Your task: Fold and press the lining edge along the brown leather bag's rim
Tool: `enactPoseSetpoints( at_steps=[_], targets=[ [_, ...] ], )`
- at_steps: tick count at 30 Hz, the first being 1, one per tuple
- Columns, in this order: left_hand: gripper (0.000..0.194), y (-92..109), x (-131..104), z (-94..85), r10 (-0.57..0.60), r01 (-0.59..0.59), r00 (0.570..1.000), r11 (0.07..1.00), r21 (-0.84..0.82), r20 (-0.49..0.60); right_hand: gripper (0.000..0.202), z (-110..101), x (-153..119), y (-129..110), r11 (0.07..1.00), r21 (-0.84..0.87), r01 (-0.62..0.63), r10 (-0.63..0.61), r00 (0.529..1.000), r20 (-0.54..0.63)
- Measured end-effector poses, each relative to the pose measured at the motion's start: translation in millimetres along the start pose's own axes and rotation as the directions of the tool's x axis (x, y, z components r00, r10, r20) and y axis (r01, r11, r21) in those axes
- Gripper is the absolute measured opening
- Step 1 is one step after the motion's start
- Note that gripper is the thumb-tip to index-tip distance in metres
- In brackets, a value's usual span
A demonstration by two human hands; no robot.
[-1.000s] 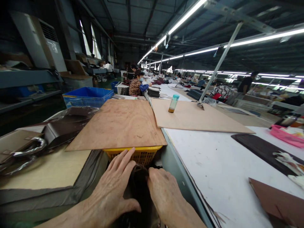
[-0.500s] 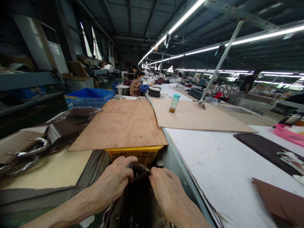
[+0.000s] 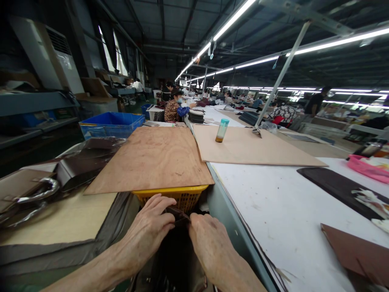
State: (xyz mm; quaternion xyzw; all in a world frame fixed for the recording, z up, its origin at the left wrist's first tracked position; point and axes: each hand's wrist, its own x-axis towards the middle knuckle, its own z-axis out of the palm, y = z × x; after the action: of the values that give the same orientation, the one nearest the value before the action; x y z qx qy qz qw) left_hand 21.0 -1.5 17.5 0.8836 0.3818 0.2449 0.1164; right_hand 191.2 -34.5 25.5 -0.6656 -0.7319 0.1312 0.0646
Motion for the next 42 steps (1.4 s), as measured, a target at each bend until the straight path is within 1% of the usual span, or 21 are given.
enactPoseSetpoints(
  at_steps=[3,5,8,11,12,14,15,17,19,21,25,28,31,35,39,42],
  targets=[
    [0.024,-1.9,-1.8,2.3,-0.035,0.035,0.999,0.996,-0.085,-0.004,0.022,-5.1,-2.0,-2.3,0.999,-0.041,-0.003,0.003,1.000,0.009],
    [0.026,-2.5,-1.5,-0.8,-0.070,0.066,0.997,0.984,-0.167,-0.016,0.021,-14.0,-5.8,-5.9,1.000,0.004,0.014,-0.014,0.999,0.040],
    [0.022,-2.8,3.4,-14.0,-0.116,0.111,0.993,0.949,-0.294,0.003,0.021,-31.5,-11.9,-10.0,0.986,0.164,0.003,-0.023,0.992,0.121],
    [0.017,-3.0,9.4,-27.9,-0.130,0.156,0.986,0.932,-0.327,0.101,0.022,-41.1,-10.9,-5.1,0.927,0.375,-0.031,-0.069,0.966,0.251],
    [0.016,-3.6,10.5,-29.8,-0.140,0.177,0.981,0.931,-0.319,0.134,0.021,-40.3,-8.5,-1.5,0.901,0.432,-0.044,-0.095,0.951,0.295],
    [0.015,-6.2,10.4,-27.8,-0.164,0.214,0.970,0.928,-0.306,0.182,0.019,-32.7,-2.6,6.8,0.859,0.508,-0.069,-0.143,0.920,0.366],
    [0.015,-8.3,9.5,-24.2,-0.176,0.232,0.964,0.923,-0.307,0.200,0.018,-26.7,0.1,10.6,0.843,0.532,-0.079,-0.158,0.909,0.385],
    [0.015,-13.5,7.2,-14.4,-0.195,0.260,0.956,0.911,-0.319,0.220,0.017,-13.9,3.4,15.8,0.822,0.562,-0.093,-0.169,0.902,0.397],
    [0.014,-18.6,5.5,-5.3,-0.202,0.271,0.954,0.901,-0.339,0.223,0.016,-4.4,3.8,17.5,0.812,0.573,-0.107,-0.165,0.900,0.403],
    [0.013,-22.1,5.4,0.4,-0.205,0.268,0.957,0.896,-0.355,0.205,0.016,-0.8,2.9,16.9,0.821,0.560,-0.111,-0.149,0.906,0.397],
    [0.012,-24.1,7.5,5.0,-0.237,0.296,0.952,0.873,-0.388,0.193,0.016,-4.6,3.5,15.7,0.842,0.526,-0.116,-0.118,0.913,0.390],
    [0.011,-24.5,8.6,8.8,-0.284,0.334,0.942,0.845,-0.417,0.179,0.018,-6.4,4.6,16.5,0.842,0.524,-0.126,-0.112,0.911,0.398],
    [0.011,-25.0,9.7,13.1,-0.298,0.347,0.938,0.836,-0.424,0.178,0.019,-5.1,3.3,17.1,0.835,0.537,-0.120,-0.121,0.912,0.392],
    [0.010,-24.1,12.4,14.5,-0.285,0.339,0.939,0.850,-0.403,0.191,0.018,-2.9,0.3,17.8,0.822,0.554,-0.132,-0.128,0.905,0.406],
    [0.009,-22.4,14.5,13.0,-0.301,0.366,0.928,0.849,-0.381,0.220,0.021,-2.6,-2.3,18.2,0.839,0.534,-0.099,-0.135,0.915,0.381],
    [0.009,-22.9,14.2,14.9,-0.291,0.364,0.928,0.845,-0.393,0.233,0.025,-2.4,-4.8,16.5,0.891,0.441,-0.106,-0.063,0.934,0.352]
  ],
)
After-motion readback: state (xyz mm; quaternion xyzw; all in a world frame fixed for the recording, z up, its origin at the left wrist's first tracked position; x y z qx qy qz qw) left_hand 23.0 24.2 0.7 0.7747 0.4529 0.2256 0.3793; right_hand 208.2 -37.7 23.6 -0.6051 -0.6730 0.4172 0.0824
